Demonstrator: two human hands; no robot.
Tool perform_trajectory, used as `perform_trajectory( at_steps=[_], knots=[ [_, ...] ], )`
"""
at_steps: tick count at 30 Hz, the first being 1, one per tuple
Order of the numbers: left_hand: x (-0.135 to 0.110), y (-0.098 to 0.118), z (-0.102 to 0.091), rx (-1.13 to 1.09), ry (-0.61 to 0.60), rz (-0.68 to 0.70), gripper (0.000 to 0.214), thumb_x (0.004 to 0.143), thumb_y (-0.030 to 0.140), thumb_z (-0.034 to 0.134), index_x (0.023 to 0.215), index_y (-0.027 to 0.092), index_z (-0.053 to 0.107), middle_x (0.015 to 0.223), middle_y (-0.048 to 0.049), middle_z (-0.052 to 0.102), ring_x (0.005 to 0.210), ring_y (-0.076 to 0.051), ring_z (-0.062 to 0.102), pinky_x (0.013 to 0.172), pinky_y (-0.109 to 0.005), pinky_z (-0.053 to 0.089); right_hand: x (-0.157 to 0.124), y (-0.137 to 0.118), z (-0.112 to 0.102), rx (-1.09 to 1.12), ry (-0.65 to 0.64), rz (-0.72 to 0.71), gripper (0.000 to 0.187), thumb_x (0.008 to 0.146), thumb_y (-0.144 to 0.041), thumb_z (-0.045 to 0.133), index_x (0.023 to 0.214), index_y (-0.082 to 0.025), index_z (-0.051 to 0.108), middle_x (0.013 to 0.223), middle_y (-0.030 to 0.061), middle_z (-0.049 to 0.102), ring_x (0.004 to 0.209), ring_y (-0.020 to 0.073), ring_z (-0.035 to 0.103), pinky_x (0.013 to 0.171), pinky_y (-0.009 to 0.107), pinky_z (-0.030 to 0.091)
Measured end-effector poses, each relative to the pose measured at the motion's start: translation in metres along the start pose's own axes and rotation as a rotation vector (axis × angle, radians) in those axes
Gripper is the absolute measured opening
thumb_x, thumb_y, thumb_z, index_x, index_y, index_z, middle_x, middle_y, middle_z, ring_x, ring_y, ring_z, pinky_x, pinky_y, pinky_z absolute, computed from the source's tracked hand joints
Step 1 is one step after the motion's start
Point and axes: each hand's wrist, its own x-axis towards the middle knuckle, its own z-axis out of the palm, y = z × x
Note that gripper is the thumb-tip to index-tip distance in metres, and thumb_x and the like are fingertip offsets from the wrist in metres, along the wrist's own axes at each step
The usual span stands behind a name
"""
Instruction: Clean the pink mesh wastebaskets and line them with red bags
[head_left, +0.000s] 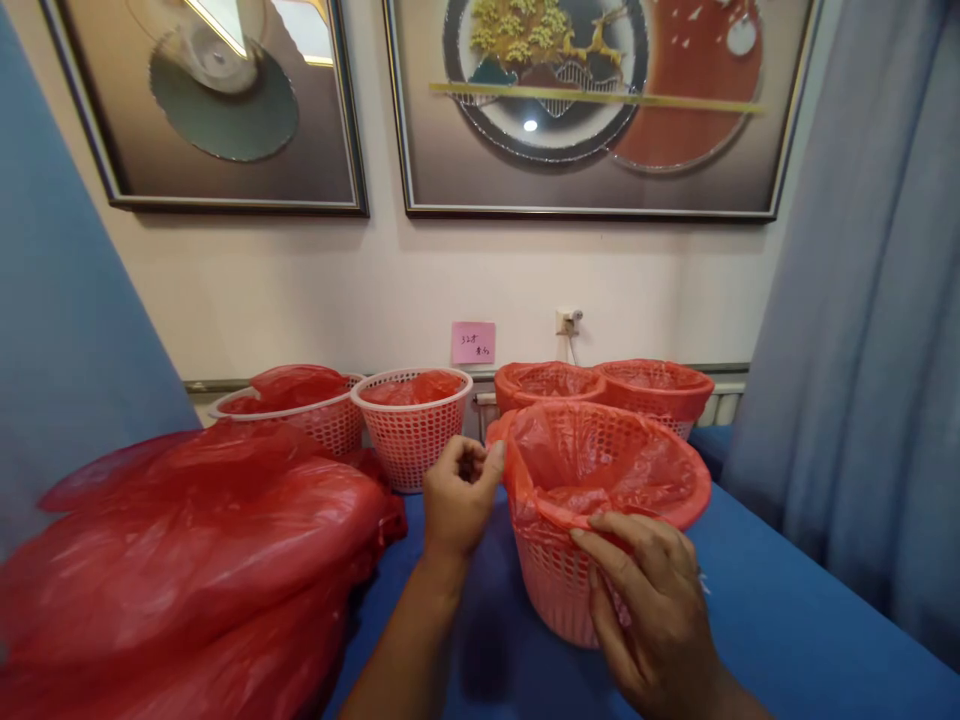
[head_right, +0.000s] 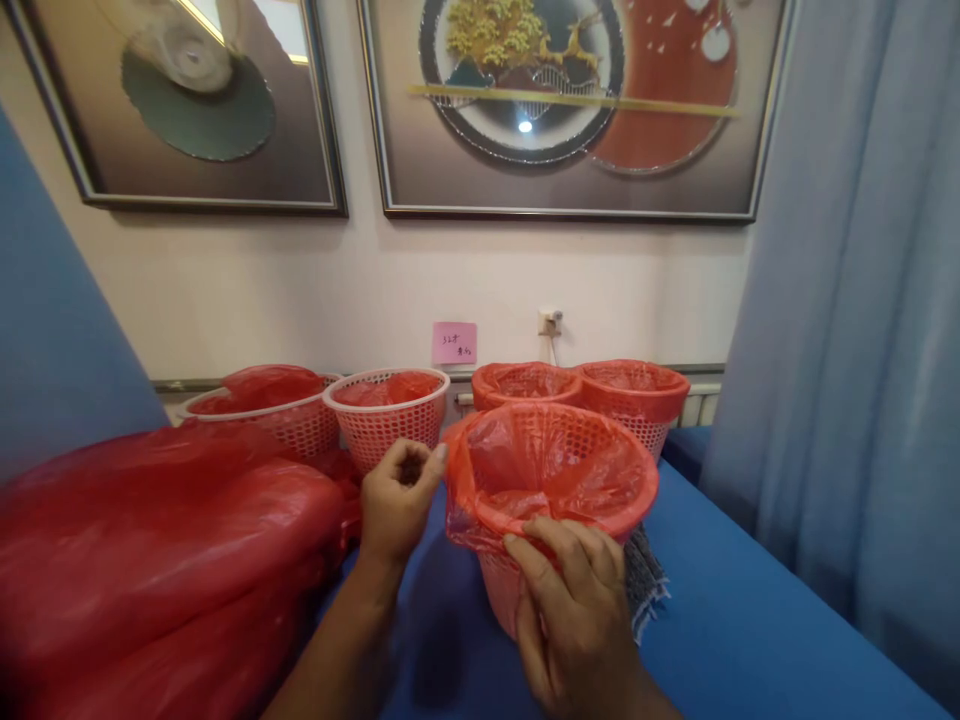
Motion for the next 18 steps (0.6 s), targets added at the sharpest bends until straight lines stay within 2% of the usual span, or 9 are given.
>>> perform_trajectory(
  at_steps=[4,7,9,12,14,18],
  knots=[
    [-0.004,0.01,0.002,0.327,-0.162,0.036,0.029,0.076,0.045,0.072,0.068,0.021,0.058,0.058,0.0056,0.052,0.054,-0.012,0.046,0.055,-0.025,0.033,-0.001,0.001,0.001,-0.005,-0.01,-0.006,0.041,0.087,-0.004,0.052,0.125,-0.016,0.064,0.124,0.0103,0.06,0.115,0.026,0.054,0.097,0.044,0.039],
    [-0.002,0.006,0.002,0.303,-0.196,-0.006,0.023,0.077,0.037,0.067,0.063,0.02,0.058,0.056,0.0051,0.052,0.054,-0.012,0.046,0.055,-0.025,0.032,-0.002,0.001,0.0,-0.006,-0.012,-0.002,0.041,0.087,-0.004,0.053,0.125,-0.016,0.064,0.124,0.0104,0.06,0.115,0.0262,0.055,0.097,0.045,0.04],
    [-0.002,0.0,0.004,0.104,-0.17,-0.067,0.021,0.077,0.035,0.064,0.063,0.02,0.059,0.057,0.0048,0.053,0.055,-0.011,0.047,0.055,-0.024,0.034,-0.003,0.001,0.001,-0.011,-0.007,-0.004,0.041,0.087,-0.004,0.053,0.124,-0.016,0.065,0.124,0.0103,0.061,0.114,0.0261,0.055,0.097,0.044,0.04],
    [-0.003,-0.008,0.007,-0.295,-0.037,-0.218,0.02,0.073,0.035,0.067,0.065,0.019,0.058,0.057,0.0062,0.053,0.053,-0.01,0.046,0.053,-0.022,0.036,-0.003,0.001,0.001,-0.021,-0.001,-0.004,0.04,0.087,-0.003,0.053,0.122,-0.017,0.066,0.122,0.0103,0.061,0.113,0.026,0.056,0.096,0.044,0.04],
    [-0.003,-0.011,0.009,-0.554,0.028,-0.363,0.017,0.07,0.03,0.069,0.064,0.018,0.058,0.056,0.0061,0.055,0.051,-0.009,0.048,0.052,-0.021,0.039,-0.003,0.002,0.002,-0.022,-0.012,-0.011,0.04,0.087,-0.003,0.053,0.122,-0.016,0.066,0.123,0.0107,0.061,0.113,0.026,0.056,0.096,0.044,0.04],
    [0.0,-0.011,0.009,-0.932,0.046,-0.719,0.006,0.073,0.017,0.062,0.068,0.016,0.063,0.064,-0.0001,0.067,0.055,-0.011,0.061,0.058,-0.023,0.051,0.0,0.001,0.004,-0.025,-0.036,-0.023,0.04,0.087,-0.002,0.054,0.122,-0.016,0.065,0.124,0.011,0.061,0.115,0.0262,0.055,0.097,0.044,0.04]
  ],
)
